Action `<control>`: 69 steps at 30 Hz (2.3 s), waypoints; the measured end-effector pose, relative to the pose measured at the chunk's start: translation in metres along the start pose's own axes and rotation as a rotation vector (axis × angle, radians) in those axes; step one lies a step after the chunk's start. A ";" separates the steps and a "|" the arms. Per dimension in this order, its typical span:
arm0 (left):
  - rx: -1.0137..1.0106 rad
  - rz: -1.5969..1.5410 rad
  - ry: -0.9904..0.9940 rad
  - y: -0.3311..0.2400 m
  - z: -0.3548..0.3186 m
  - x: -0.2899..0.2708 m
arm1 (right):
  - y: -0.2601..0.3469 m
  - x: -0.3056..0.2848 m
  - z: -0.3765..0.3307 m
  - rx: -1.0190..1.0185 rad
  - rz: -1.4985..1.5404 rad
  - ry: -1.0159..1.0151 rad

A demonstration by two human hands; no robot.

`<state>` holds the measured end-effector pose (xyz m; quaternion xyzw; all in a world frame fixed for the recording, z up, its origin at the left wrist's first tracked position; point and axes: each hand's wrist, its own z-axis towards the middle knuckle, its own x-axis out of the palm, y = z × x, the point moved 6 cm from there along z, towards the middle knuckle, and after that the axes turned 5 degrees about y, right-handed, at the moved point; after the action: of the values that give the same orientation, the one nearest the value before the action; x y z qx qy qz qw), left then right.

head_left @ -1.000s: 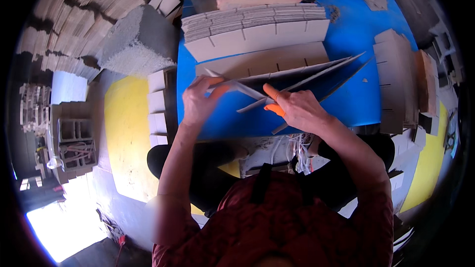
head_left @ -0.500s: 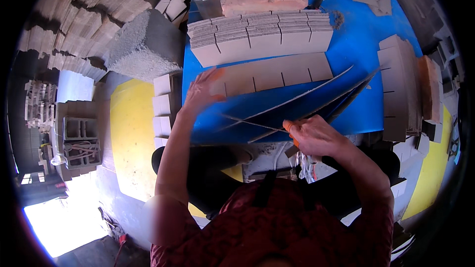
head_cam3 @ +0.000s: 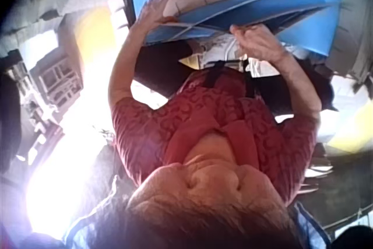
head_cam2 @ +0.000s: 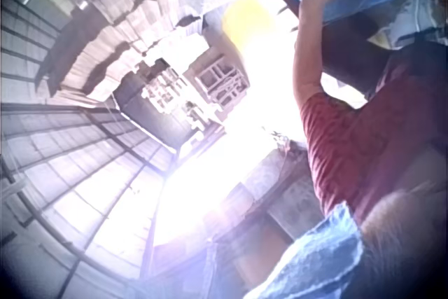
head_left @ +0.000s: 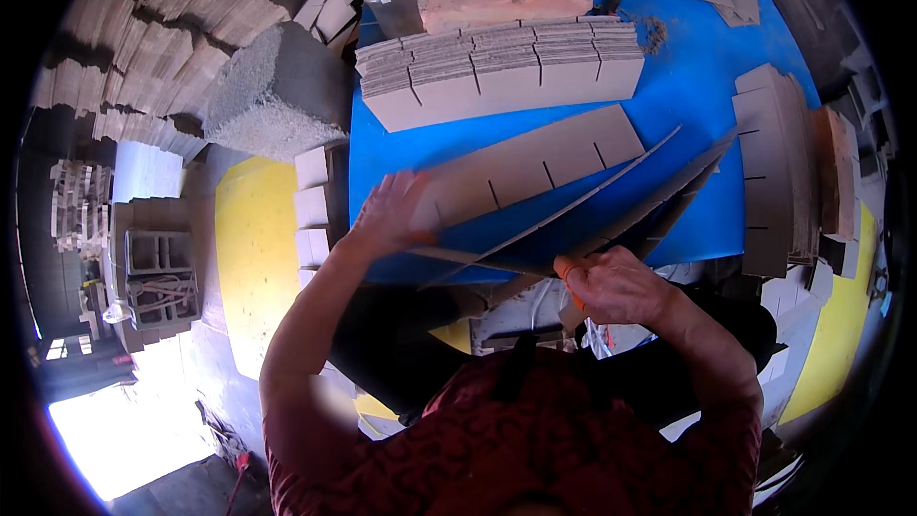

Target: The person sits on the floor and assembles a cardboard structure by folding and interlocking pre-cut pieces. They repeatedly pick up individual pieces, fold them along scored lines, and insert them into a growing lattice framework on a blue mat.

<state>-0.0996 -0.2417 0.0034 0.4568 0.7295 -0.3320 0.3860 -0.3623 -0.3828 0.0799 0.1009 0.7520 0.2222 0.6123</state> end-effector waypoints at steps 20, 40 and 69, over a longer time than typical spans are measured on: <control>-0.049 -0.164 -0.905 0.032 0.045 -0.111 | 0.001 -0.006 -0.001 -0.004 0.044 -0.052; 0.210 -0.192 -0.651 -0.107 -0.034 -0.086 | -0.071 -0.035 -0.019 0.478 -0.224 -0.292; -0.207 -0.179 -0.636 0.045 -0.053 -0.082 | 0.028 -0.020 -0.037 -0.017 0.062 -0.394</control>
<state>-0.0484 -0.2141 0.0939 0.2230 0.6397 -0.4147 0.6075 -0.3965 -0.3743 0.1159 0.1603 0.6122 0.2231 0.7414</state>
